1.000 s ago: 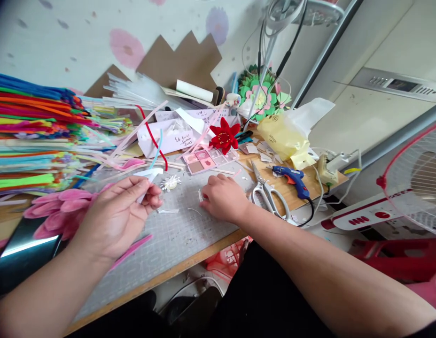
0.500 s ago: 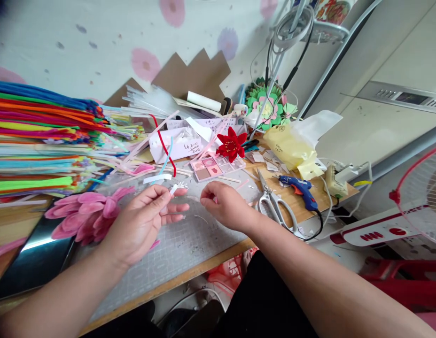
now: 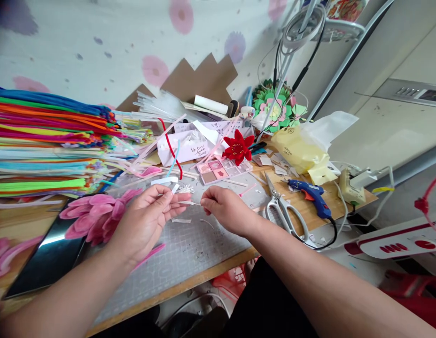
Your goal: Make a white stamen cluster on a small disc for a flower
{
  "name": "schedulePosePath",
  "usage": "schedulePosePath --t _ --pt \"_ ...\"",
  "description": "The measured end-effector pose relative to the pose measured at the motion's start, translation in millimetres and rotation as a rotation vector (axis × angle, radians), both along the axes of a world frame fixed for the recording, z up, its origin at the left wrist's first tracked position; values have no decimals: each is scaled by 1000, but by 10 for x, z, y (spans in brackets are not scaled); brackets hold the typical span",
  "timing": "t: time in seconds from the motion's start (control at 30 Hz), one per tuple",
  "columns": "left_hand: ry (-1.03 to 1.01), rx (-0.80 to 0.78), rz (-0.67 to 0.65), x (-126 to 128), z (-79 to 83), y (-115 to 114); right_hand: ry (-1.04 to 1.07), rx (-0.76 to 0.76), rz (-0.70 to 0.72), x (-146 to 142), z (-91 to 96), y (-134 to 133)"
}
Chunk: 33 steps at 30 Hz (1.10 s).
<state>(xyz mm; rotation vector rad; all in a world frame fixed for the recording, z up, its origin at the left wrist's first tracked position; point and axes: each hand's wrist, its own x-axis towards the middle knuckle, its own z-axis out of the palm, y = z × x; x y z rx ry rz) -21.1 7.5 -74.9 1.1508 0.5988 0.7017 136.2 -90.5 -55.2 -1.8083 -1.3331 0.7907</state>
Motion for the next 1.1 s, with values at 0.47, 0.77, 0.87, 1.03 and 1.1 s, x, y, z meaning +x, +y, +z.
schedulePosePath --t 0.47,0.77,0.87,1.03,1.1 --pt "323 710 85 -68 16 113 284 243 -46 130 129 -331" --pt "15 139 -127 -87 45 -157 -43 495 -93 -177 20 -299" --pt "-43 30 -130 -70 78 -181 -144 518 -97 -192 2 -282" --pt "-110 -93 -124 -61 112 -197 -247 526 -100 -193 -20 -255" --pt "-120 -110 -128 -61 117 -204 -263 513 -84 -196 -13 -263"
